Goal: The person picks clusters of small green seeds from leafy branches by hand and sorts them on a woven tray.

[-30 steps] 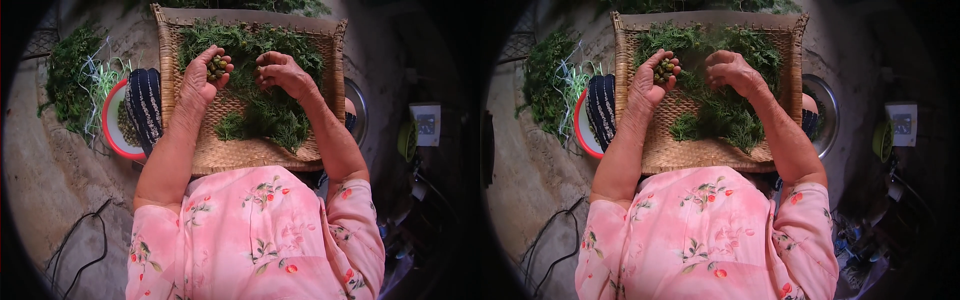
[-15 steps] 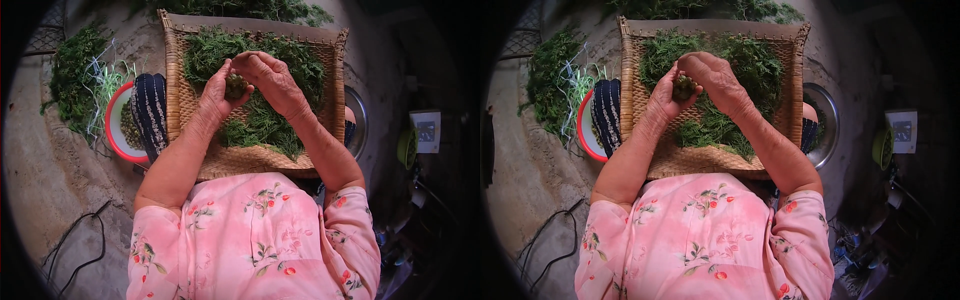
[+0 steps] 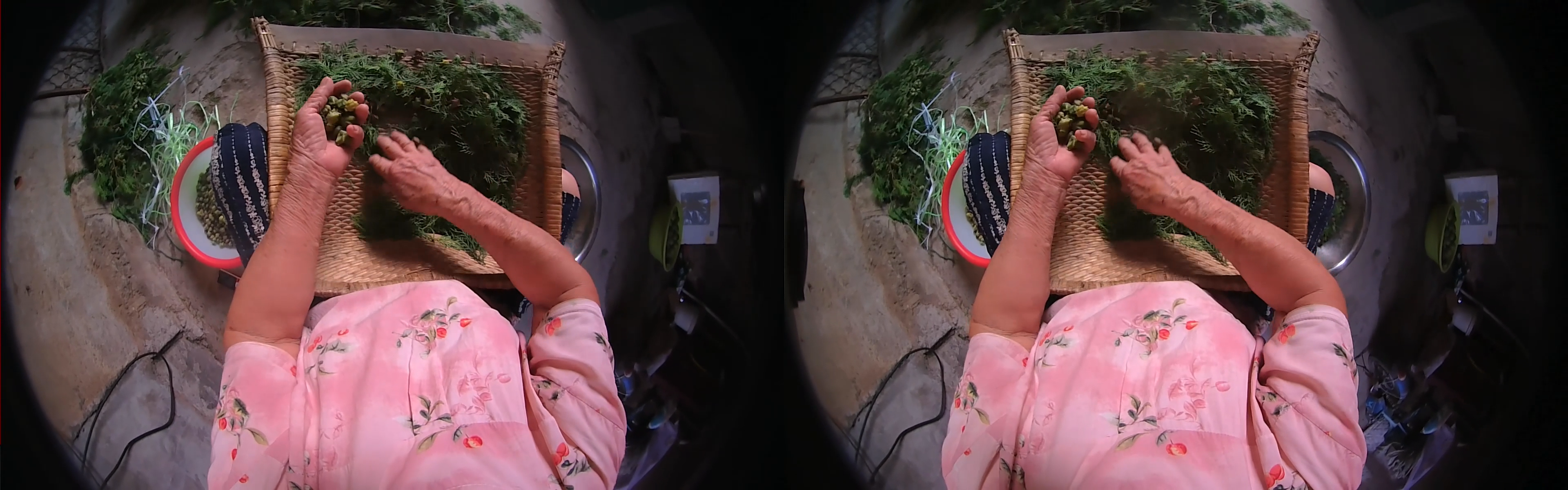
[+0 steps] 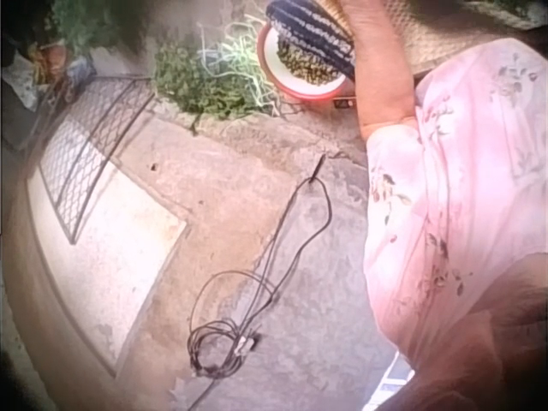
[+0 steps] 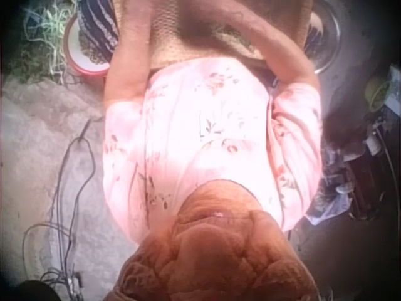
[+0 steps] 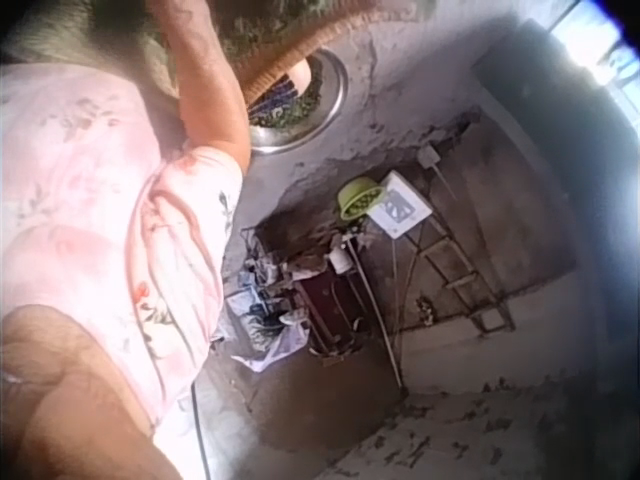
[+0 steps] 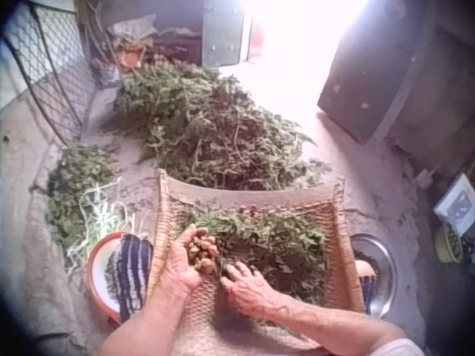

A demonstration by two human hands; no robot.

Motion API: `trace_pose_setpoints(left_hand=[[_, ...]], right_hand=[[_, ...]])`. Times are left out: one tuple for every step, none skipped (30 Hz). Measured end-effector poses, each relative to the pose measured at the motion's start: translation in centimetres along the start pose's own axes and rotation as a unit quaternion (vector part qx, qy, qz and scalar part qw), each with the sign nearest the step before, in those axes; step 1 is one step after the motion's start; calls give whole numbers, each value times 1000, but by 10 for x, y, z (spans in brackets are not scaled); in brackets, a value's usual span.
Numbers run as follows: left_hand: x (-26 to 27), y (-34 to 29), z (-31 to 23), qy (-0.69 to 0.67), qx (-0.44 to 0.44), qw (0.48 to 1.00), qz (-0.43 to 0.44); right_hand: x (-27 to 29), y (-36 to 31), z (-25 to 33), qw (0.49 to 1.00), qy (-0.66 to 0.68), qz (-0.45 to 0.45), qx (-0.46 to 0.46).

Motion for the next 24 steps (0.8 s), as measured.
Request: trace_pose_setpoints(left_hand=[[1,0,0,-6,3,1000,9],[1,0,-1,-8,3,1000,8],[1,0,-2,-2,0,1000,4],[1,0,-1,5,-2,1000,0],[0,0,-2,7,-8,1000,-6],[0,-1,-3,5,-7,1000,-8],[-1,-3,-6,9,-16,1000,-10],[-2,-1,-7,13,-21,1000,-12],[-3,0,-8,7,-21,1000,-2],[-3,-1,-11,12,-27,999,-12],[-2,-1,-13,11,-27,1000,-9],[-1,-2,-14,11,-27,1000,-6],[-1,-1,-14,10,-26,1000,-7],[0,0,-14,12,-29,999,-5],[0,1,-14,15,-32,999,-2],[0,0,-14,14,-32,999,-4],[0,-1,-14,17,-32,999,-5],[0,-1,-13,20,-33,999,-5],[0,-1,-12,20,-32,999,-5],[-1,-1,-11,27,-33,999,-11],[-1,0,-10,34,-33,999,-16],[-2,-1,-9,34,-35,999,-17],[-2,-1,-8,38,-32,998,-26],[-2,-1,-6,43,-29,998,-35]], right_hand=[[0,-2,14,997,51,50,15],[-7,-3,20,990,126,35,55],[-2,-7,25,987,134,35,79],[8,-10,30,984,142,35,101],[14,-9,24,987,141,64,47],[17,-7,14,986,140,93,-8],[19,-7,-5,985,165,14,-50],[35,-6,-15,981,176,-16,-84],[33,-6,-35,982,138,-90,-92],[37,-4,-48,978,127,-71,-150],[38,-5,-51,974,144,-96,-146],[38,-7,-52,969,160,-122,-142],[34,-5,-53,974,150,-97,-141],[32,-6,-51,974,151,-96,-142],[26,-5,-45,979,140,-52,-139],[24,-4,-38,982,130,-8,-135],[22,-4,-32,985,108,56,-119],[19,-5,-27,990,80,65,-92],[15,-7,-26,994,69,54,-72],[11,-8,-25,996,57,42,-51],[6,-9,-25,996,57,41,-52],[2,-8,-24,996,63,38,-48],[1,-6,-23,996,68,34,-44],[3,-6,-24,996,68,33,-43]])
Point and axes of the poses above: each hand's wrist, its own y-axis towards the middle knuckle, its own x-axis out of the back of the hand, z = x × y, the point moved 4 cm from there along y, towards the middle knuckle, and after that the axes turned 11 degrees about x, right-handed, at the moved point
